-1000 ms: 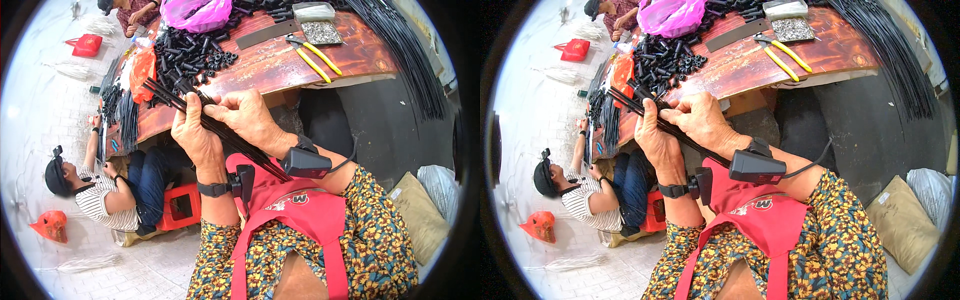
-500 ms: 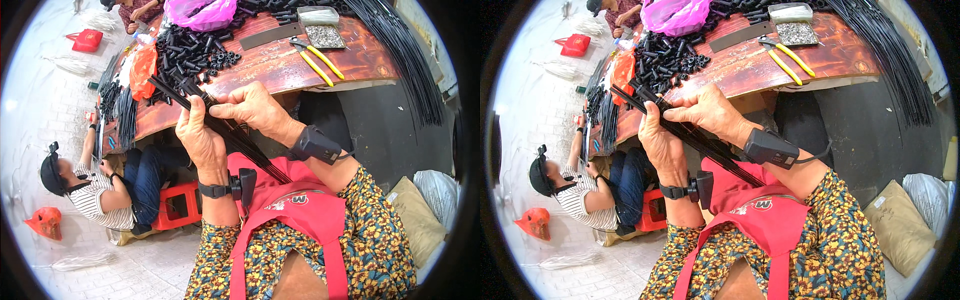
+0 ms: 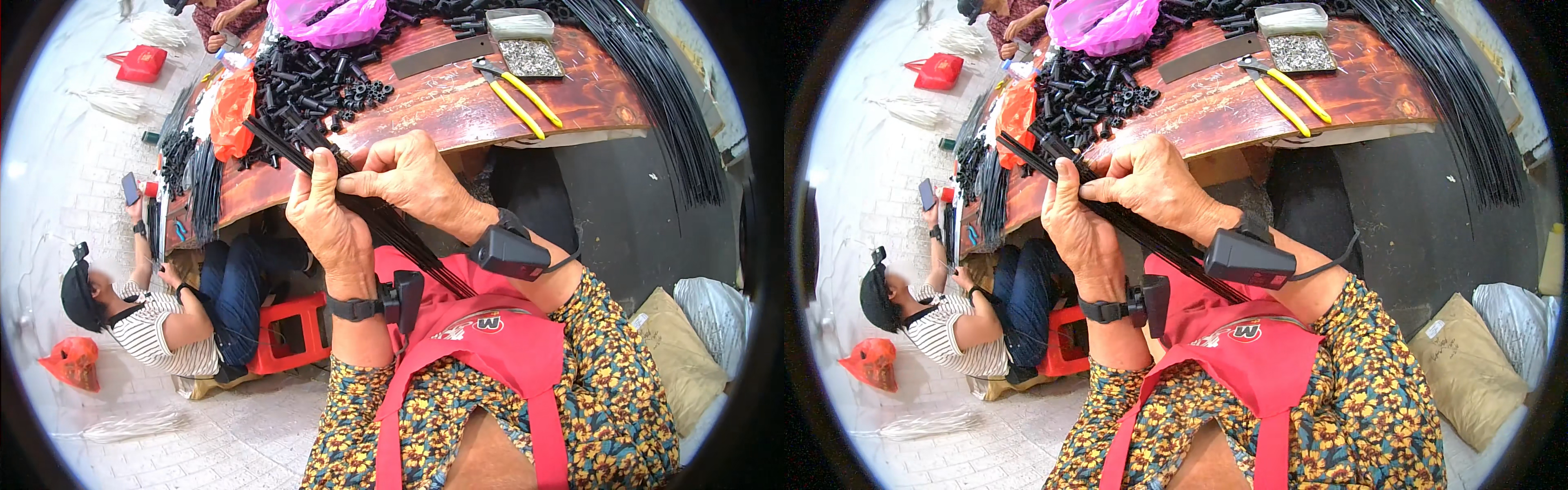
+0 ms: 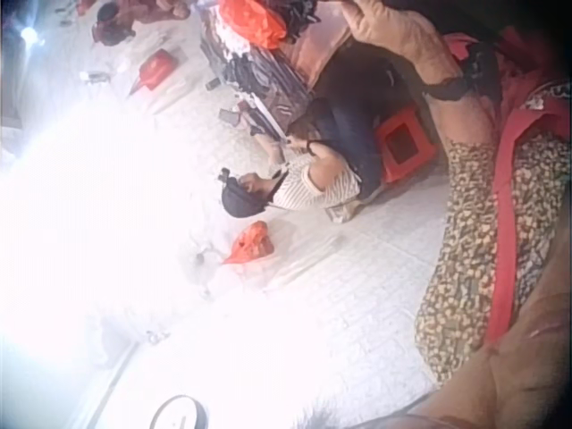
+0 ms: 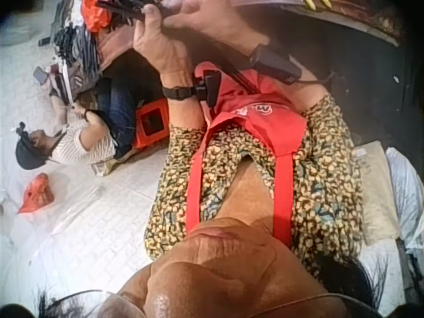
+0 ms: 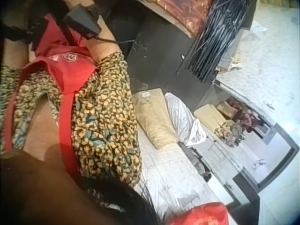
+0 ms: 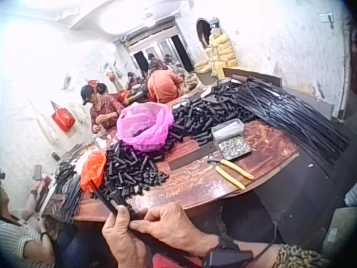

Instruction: Assembling umbrella ribs and plastic caps using pliers in a factory setting.

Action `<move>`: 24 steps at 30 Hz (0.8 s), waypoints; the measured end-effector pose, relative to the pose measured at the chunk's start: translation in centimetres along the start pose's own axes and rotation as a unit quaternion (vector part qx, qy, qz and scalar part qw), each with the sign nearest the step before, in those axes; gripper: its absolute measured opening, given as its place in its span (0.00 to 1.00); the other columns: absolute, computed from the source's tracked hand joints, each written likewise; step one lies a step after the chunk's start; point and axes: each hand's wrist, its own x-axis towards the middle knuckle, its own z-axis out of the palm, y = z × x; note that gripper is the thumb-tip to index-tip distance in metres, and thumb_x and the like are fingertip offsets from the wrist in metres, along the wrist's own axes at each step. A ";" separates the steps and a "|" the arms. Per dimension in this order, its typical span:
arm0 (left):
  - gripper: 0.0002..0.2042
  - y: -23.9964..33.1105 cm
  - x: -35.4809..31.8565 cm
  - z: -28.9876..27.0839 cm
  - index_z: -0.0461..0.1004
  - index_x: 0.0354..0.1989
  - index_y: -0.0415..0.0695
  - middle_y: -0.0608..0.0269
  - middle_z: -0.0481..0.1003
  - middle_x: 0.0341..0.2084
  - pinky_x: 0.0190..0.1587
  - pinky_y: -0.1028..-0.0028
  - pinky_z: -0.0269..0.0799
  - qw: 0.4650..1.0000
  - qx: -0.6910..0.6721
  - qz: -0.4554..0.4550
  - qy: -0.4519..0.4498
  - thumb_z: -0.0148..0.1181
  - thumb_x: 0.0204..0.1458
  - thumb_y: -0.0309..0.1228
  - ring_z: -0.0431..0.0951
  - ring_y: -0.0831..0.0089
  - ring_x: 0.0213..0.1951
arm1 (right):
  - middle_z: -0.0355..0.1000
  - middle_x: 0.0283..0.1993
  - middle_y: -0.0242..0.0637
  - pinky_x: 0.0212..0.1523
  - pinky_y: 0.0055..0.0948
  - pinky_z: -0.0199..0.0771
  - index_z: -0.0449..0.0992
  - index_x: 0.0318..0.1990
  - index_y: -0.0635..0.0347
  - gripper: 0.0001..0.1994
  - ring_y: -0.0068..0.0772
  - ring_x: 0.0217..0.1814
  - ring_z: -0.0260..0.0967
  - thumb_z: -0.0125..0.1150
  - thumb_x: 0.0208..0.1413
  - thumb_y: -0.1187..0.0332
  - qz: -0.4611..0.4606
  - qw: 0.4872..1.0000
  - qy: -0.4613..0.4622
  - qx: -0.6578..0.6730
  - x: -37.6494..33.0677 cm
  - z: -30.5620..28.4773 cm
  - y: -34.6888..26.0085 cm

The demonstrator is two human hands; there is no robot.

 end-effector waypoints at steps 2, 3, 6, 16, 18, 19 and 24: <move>0.06 0.0 0.5 -1.0 0.74 0.38 0.38 0.64 0.76 0.31 0.37 0.78 0.72 0.998 -0.032 -0.047 -0.010 0.58 0.55 0.26 0.76 0.77 0.32 | 0.72 0.24 0.27 0.20 0.15 0.58 0.79 0.25 0.65 0.11 0.10 0.23 0.62 0.71 0.45 0.65 0.074 0.993 -0.060 0.073 0.2 -0.7 -1.0; 0.06 0.0 0.6 -1.4 0.74 0.39 0.38 0.65 0.76 0.32 0.39 0.78 0.71 0.994 -0.063 -0.092 -0.020 0.58 0.55 0.26 0.75 0.78 0.33 | 0.72 0.24 0.27 0.20 0.15 0.58 0.79 0.25 0.65 0.11 0.10 0.23 0.62 0.71 0.45 0.65 0.074 0.993 -0.061 0.073 0.2 -0.7 -1.3; 0.07 0.2 0.4 -1.8 0.73 0.41 0.38 0.65 0.76 0.32 0.39 0.77 0.72 0.994 -0.053 -0.088 -0.024 0.57 0.56 0.26 0.76 0.77 0.34 | 0.72 0.23 0.24 0.15 0.12 0.53 0.81 0.32 0.62 0.13 0.08 0.18 0.59 0.70 0.46 0.60 0.127 0.979 -0.095 0.132 0.1 -0.7 -1.4; 0.08 0.3 -0.2 -0.8 0.73 0.40 0.36 0.61 0.76 0.31 0.35 0.75 0.75 0.996 -0.040 -0.062 -0.042 0.56 0.57 0.28 0.78 0.72 0.31 | 0.70 0.18 0.26 0.13 0.13 0.54 0.76 0.21 0.60 0.15 0.10 0.15 0.60 0.69 0.49 0.59 0.130 0.983 -0.057 0.117 -0.6 -0.5 -0.2; 0.08 0.3 -0.3 -0.7 0.72 0.40 0.35 0.59 0.76 0.30 0.35 0.74 0.75 0.997 -0.037 -0.061 -0.038 0.56 0.57 0.28 0.78 0.69 0.31 | 0.69 0.17 0.26 0.12 0.13 0.54 0.76 0.21 0.60 0.15 0.11 0.14 0.59 0.69 0.49 0.58 0.082 0.993 -0.013 0.085 -0.8 -0.2 -0.6; 0.08 0.2 -0.3 -0.7 0.72 0.40 0.35 0.59 0.76 0.30 0.35 0.74 0.75 0.997 -0.037 -0.062 -0.038 0.56 0.57 0.28 0.78 0.69 0.31 | 0.69 0.17 0.26 0.12 0.13 0.54 0.76 0.21 0.60 0.15 0.11 0.14 0.59 0.69 0.49 0.58 0.083 0.993 -0.012 0.085 -0.8 -0.2 -0.7; 0.09 0.3 0.0 -0.8 0.72 0.40 0.35 0.58 0.76 0.30 0.35 0.75 0.75 0.998 -0.019 -0.045 -0.047 0.55 0.57 0.29 0.78 0.70 0.31 | 0.69 0.18 0.26 0.12 0.13 0.53 0.78 0.26 0.62 0.16 0.10 0.14 0.58 0.69 0.48 0.57 0.108 0.982 -0.055 0.143 -0.4 -0.3 -1.7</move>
